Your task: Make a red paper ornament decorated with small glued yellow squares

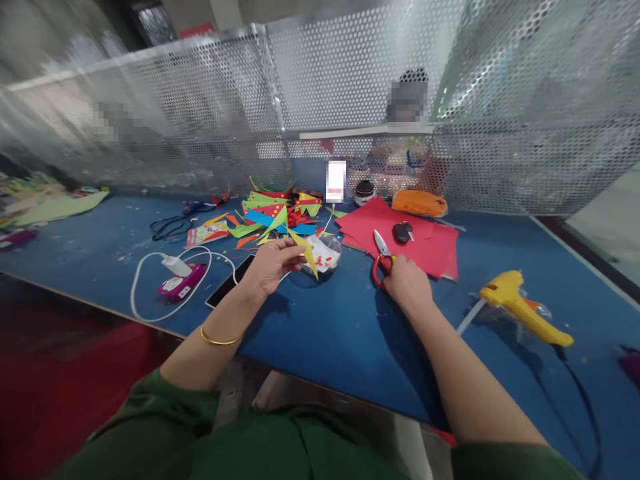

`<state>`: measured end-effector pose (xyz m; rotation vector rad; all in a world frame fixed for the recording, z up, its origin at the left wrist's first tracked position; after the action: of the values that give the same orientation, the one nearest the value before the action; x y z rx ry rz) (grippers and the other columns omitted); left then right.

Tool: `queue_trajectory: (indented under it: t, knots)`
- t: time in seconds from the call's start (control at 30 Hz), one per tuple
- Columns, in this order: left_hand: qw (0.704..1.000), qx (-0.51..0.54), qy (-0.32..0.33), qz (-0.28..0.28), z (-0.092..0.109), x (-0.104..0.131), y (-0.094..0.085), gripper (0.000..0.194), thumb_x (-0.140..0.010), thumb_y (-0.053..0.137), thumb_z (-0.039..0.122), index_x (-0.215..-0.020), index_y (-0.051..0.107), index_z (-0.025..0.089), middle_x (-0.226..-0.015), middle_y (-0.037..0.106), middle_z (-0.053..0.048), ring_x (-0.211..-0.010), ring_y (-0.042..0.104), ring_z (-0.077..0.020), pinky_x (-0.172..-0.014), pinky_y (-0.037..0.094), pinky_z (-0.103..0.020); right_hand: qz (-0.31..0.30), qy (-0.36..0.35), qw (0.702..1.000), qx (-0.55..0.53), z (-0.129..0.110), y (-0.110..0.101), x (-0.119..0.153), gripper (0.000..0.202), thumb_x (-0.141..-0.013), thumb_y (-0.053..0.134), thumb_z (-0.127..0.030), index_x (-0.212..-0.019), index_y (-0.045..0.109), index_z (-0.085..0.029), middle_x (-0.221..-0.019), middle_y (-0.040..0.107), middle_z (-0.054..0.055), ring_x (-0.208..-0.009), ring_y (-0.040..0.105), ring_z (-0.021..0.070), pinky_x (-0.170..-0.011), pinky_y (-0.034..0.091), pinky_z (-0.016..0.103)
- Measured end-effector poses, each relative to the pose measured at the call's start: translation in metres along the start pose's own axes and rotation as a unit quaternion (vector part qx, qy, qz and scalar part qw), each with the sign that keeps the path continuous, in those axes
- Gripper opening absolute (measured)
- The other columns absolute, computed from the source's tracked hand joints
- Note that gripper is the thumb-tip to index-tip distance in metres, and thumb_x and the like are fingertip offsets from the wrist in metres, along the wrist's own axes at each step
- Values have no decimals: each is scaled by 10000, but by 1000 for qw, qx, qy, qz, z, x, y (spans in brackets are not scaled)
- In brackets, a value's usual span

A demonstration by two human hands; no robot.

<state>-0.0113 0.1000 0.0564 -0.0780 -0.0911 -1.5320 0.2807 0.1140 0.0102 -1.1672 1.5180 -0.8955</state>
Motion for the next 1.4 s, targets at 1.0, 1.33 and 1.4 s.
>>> queue_trajectory:
  t: [1.0, 1.33, 1.4]
  knots:
    - [989, 141, -35, -24, -33, 29, 70, 154, -649, 789, 252, -736, 695, 167, -694, 698, -1, -627, 658, -119, -574, 509, -235, -143, 122, 754, -630, -64, -26, 59, 632, -517, 930, -385, -1029, 622, -178, -614, 617, -83, -322, 429, 48, -327, 329, 219]
    - [987, 50, -65, -137, -36, 35, 82, 108, -704, 760, 201, -725, 660, 165, -682, 705, -14, -663, 693, -138, -591, 475, -236, -46, 118, 766, -630, -33, -40, 46, 651, -558, 914, -443, -1078, 617, -189, -630, 587, -81, -351, 405, 46, -338, 283, 223]
    - [983, 27, -65, -170, -37, 37, 88, 131, -722, 760, 201, -840, 724, 158, -763, 742, -34, -702, 703, -142, -623, 485, -244, -51, 109, 776, -619, -31, -41, 44, 646, -554, 914, -438, -1068, 614, -188, -633, 585, -78, -363, 394, 44, -347, 287, 222]
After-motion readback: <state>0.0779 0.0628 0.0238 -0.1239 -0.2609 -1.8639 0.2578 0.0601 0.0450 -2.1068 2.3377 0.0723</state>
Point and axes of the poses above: each hand's wrist, its own x-axis away from the middle knuckle, its own y-axis out of the palm, z = x × y, the point moved 8 cm from there along -x, towards the middle knuckle
